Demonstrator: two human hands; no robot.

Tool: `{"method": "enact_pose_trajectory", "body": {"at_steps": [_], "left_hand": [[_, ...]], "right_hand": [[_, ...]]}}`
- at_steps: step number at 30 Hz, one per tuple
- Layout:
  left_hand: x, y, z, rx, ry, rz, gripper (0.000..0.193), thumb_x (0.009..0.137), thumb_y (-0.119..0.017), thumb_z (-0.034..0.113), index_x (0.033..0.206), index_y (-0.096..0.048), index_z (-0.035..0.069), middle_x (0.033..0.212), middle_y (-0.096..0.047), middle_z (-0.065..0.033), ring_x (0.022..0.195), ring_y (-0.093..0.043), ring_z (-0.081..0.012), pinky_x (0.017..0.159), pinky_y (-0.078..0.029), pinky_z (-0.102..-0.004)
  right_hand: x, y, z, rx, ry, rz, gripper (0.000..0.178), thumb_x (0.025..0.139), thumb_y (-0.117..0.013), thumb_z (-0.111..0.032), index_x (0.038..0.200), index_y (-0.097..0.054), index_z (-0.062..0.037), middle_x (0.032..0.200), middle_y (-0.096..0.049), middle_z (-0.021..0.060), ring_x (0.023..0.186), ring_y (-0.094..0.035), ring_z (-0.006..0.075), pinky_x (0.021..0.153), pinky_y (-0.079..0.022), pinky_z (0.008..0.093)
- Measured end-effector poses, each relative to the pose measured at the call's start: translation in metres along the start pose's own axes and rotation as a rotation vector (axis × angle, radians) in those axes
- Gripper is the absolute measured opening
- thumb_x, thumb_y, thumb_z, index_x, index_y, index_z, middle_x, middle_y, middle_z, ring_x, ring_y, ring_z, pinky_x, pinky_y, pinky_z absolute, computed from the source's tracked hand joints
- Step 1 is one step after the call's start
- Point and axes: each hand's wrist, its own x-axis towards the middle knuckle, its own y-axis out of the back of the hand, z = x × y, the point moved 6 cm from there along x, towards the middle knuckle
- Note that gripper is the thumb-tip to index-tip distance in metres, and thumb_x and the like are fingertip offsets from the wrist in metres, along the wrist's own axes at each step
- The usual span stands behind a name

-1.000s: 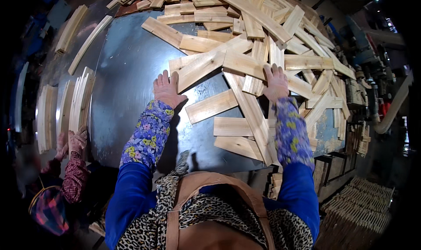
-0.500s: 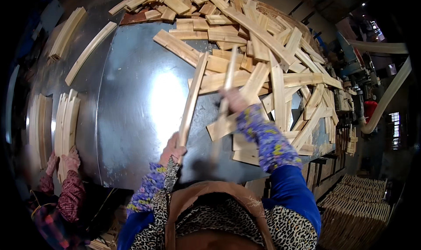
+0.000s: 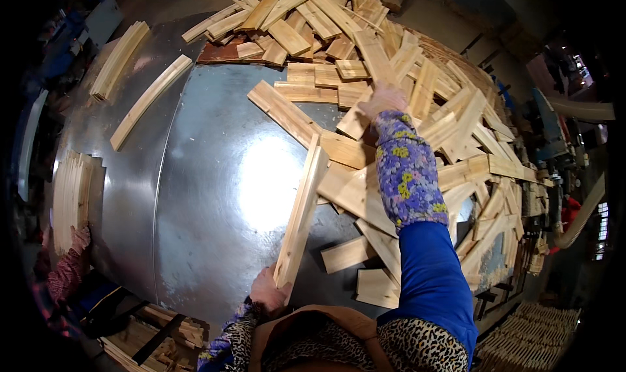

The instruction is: The person sorts a large pile of wooden planks on a metal table, picking them up one by one and arranging them into a neat stack. The person handles the planks by hand, aligning them carefully to form a uniform pile.

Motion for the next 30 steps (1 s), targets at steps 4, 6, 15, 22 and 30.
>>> {"method": "enact_pose_trajectory", "body": {"at_steps": [4,6,15,22,30], "left_hand": [[0.008,-0.023,-0.053,-0.178,-0.019,-0.007,0.076,0.090,-0.084,0.030,0.155,-0.055,0.004,0.107,-0.076,-0.0224,0.106,-0.074,-0.0445,0.097,-0.060,-0.0467],[0.006,-0.024,-0.049,-0.746,-0.030,-0.123,0.070,0.093,-0.083,0.026,0.153,-0.056,0.001,0.106,-0.076,-0.0213,0.100,-0.075,-0.0411,0.092,-0.061,-0.0456],[0.056,-0.041,-0.170,-1.813,-0.082,-0.933,0.061,0.105,-0.077,0.023,0.154,-0.056,-0.008,0.143,-0.070,-0.0271,0.133,-0.070,-0.0378,0.122,-0.054,-0.0517],[0.010,0.000,-0.081,-1.821,0.246,-0.443,0.068,0.110,-0.060,0.050,0.160,-0.052,0.005,0.143,-0.071,-0.0230,0.122,-0.073,-0.0414,0.101,-0.063,-0.0621],[-0.016,0.059,-0.188,-1.751,0.207,-0.478,0.071,0.104,-0.073,0.056,0.151,-0.060,0.003,0.128,-0.077,-0.0199,0.108,-0.078,-0.0373,0.090,-0.068,-0.0555]], "right_hand": [[0.055,-0.039,0.035,0.082,-0.092,0.251,0.068,0.097,-0.072,-0.034,0.159,-0.054,-0.0127,0.152,-0.061,0.0231,0.143,-0.060,0.0408,0.118,-0.050,0.0524],[0.093,-0.060,0.059,0.118,-0.078,0.197,0.076,0.097,-0.074,-0.041,0.161,-0.051,-0.0101,0.145,-0.066,0.0268,0.138,-0.064,0.0431,0.116,-0.053,0.0475],[-0.047,-0.095,0.028,1.571,0.027,-0.395,0.039,0.096,-0.072,-0.020,0.125,-0.076,0.0059,0.108,-0.081,0.0161,0.101,-0.079,0.0283,0.092,-0.065,0.0399],[-0.403,-0.180,-0.088,1.053,0.453,-0.724,0.060,0.102,-0.070,-0.046,0.144,-0.064,-0.0026,0.132,-0.070,0.0219,0.126,-0.065,0.0355,0.111,-0.052,0.0418],[-0.410,-0.187,0.069,-0.240,0.396,-0.263,0.094,0.087,-0.084,-0.021,0.169,-0.038,-0.0130,0.169,-0.046,0.0193,0.163,-0.036,0.0398,0.132,-0.032,0.0522]]}}
